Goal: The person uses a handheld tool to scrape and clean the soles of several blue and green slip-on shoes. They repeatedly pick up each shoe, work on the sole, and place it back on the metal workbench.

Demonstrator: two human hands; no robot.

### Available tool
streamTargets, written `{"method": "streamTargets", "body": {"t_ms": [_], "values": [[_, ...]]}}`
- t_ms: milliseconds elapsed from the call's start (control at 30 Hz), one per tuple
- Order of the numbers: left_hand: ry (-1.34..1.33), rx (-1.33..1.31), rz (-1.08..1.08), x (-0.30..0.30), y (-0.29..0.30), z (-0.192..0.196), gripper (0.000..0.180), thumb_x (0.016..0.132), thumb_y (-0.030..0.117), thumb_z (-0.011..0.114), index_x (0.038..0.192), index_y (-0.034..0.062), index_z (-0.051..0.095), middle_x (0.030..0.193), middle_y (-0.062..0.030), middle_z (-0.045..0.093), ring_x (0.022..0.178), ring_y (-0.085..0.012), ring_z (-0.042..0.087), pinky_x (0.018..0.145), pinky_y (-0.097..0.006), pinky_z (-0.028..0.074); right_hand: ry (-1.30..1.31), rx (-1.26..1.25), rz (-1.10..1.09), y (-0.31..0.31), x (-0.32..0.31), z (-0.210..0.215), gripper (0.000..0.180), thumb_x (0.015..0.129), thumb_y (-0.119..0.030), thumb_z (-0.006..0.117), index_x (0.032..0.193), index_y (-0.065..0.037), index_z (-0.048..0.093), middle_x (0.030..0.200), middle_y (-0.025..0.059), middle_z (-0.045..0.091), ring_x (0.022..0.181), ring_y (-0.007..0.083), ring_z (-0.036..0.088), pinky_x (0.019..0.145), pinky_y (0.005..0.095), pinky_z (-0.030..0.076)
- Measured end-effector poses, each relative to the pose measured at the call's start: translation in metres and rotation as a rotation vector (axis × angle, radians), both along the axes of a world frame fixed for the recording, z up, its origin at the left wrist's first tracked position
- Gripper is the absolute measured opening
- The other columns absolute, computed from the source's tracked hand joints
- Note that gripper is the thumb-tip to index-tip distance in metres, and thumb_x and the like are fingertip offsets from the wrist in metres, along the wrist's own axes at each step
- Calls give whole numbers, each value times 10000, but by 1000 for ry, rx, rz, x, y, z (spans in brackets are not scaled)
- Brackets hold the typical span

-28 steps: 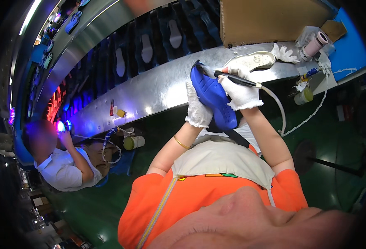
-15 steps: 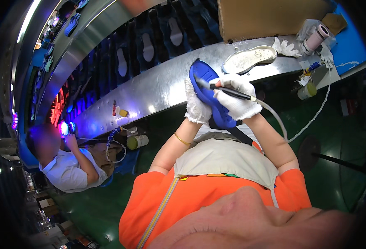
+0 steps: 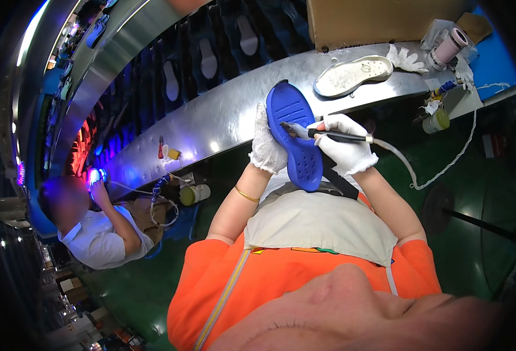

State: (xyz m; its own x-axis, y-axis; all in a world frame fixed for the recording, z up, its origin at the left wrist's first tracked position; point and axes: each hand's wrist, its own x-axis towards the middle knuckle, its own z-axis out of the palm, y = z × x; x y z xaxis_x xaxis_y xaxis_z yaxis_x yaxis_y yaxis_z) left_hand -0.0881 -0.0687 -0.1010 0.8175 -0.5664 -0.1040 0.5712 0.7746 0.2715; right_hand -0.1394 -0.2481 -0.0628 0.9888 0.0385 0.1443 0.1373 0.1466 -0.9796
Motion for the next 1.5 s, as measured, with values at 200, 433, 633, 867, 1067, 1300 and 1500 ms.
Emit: {"method": "streamTargets", "body": {"t_ms": [200,433,633,867,1067,1300,1500], "values": [[-67,258,-37,-14,-11,32,799,839,717,301,1289,74,448,1197,-159,557,1057,-305,563,930,-439,459,158,61,118,-8,-12,-9,164,747,13,673,889,-15,597,875,79,651,810,119,617,741,262,509],[-110,492,-80,-33,-13,3,953,773,797,159,1293,47,430,1197,-137,552,1066,-254,558,944,-385,452,46,96,11,-9,-19,-21,104,783,7,666,860,-16,601,898,81,661,820,113,625,766,265,512],[-140,301,99,-9,-25,26,970,751,825,177,1305,69,428,1175,-171,567,1009,-315,589,896,-425,487,205,277,20,-7,1,-6,98,784,0,666,863,-13,610,865,80,664,739,95,596,702,254,508],[-163,101,313,21,-12,12,983,718,852,182,1296,97,434,1147,-147,585,983,-296,600,875,-433,502,228,183,156,-1,6,16,75,782,-19,677,851,-17,647,878,77,666,753,103,614,702,246,507],[-322,86,290,39,-12,21,1025,693,866,254,1326,76,417,1208,-163,559,1024,-327,586,929,-496,456,-232,38,10,14,8,10,108,768,33,670,819,-21,592,829,48,631,740,92,580,686,242,484],[-426,-30,178,45,-9,45,1146,589,903,366,1311,14,416,1210,-216,546,1029,-361,584,906,-490,480,119,381,32,3,16,-1,94,803,-8,637,885,-26,594,866,65,634,773,111,592,719,255,492],[-511,-27,19,61,-3,51,1166,542,891,434,1321,25,394,1207,-252,527,1000,-407,595,832,-508,521,381,425,245,-5,20,-7,123,831,-72,638,939,-27,600,950,52,626,808,138,601,748,281,491]]}}
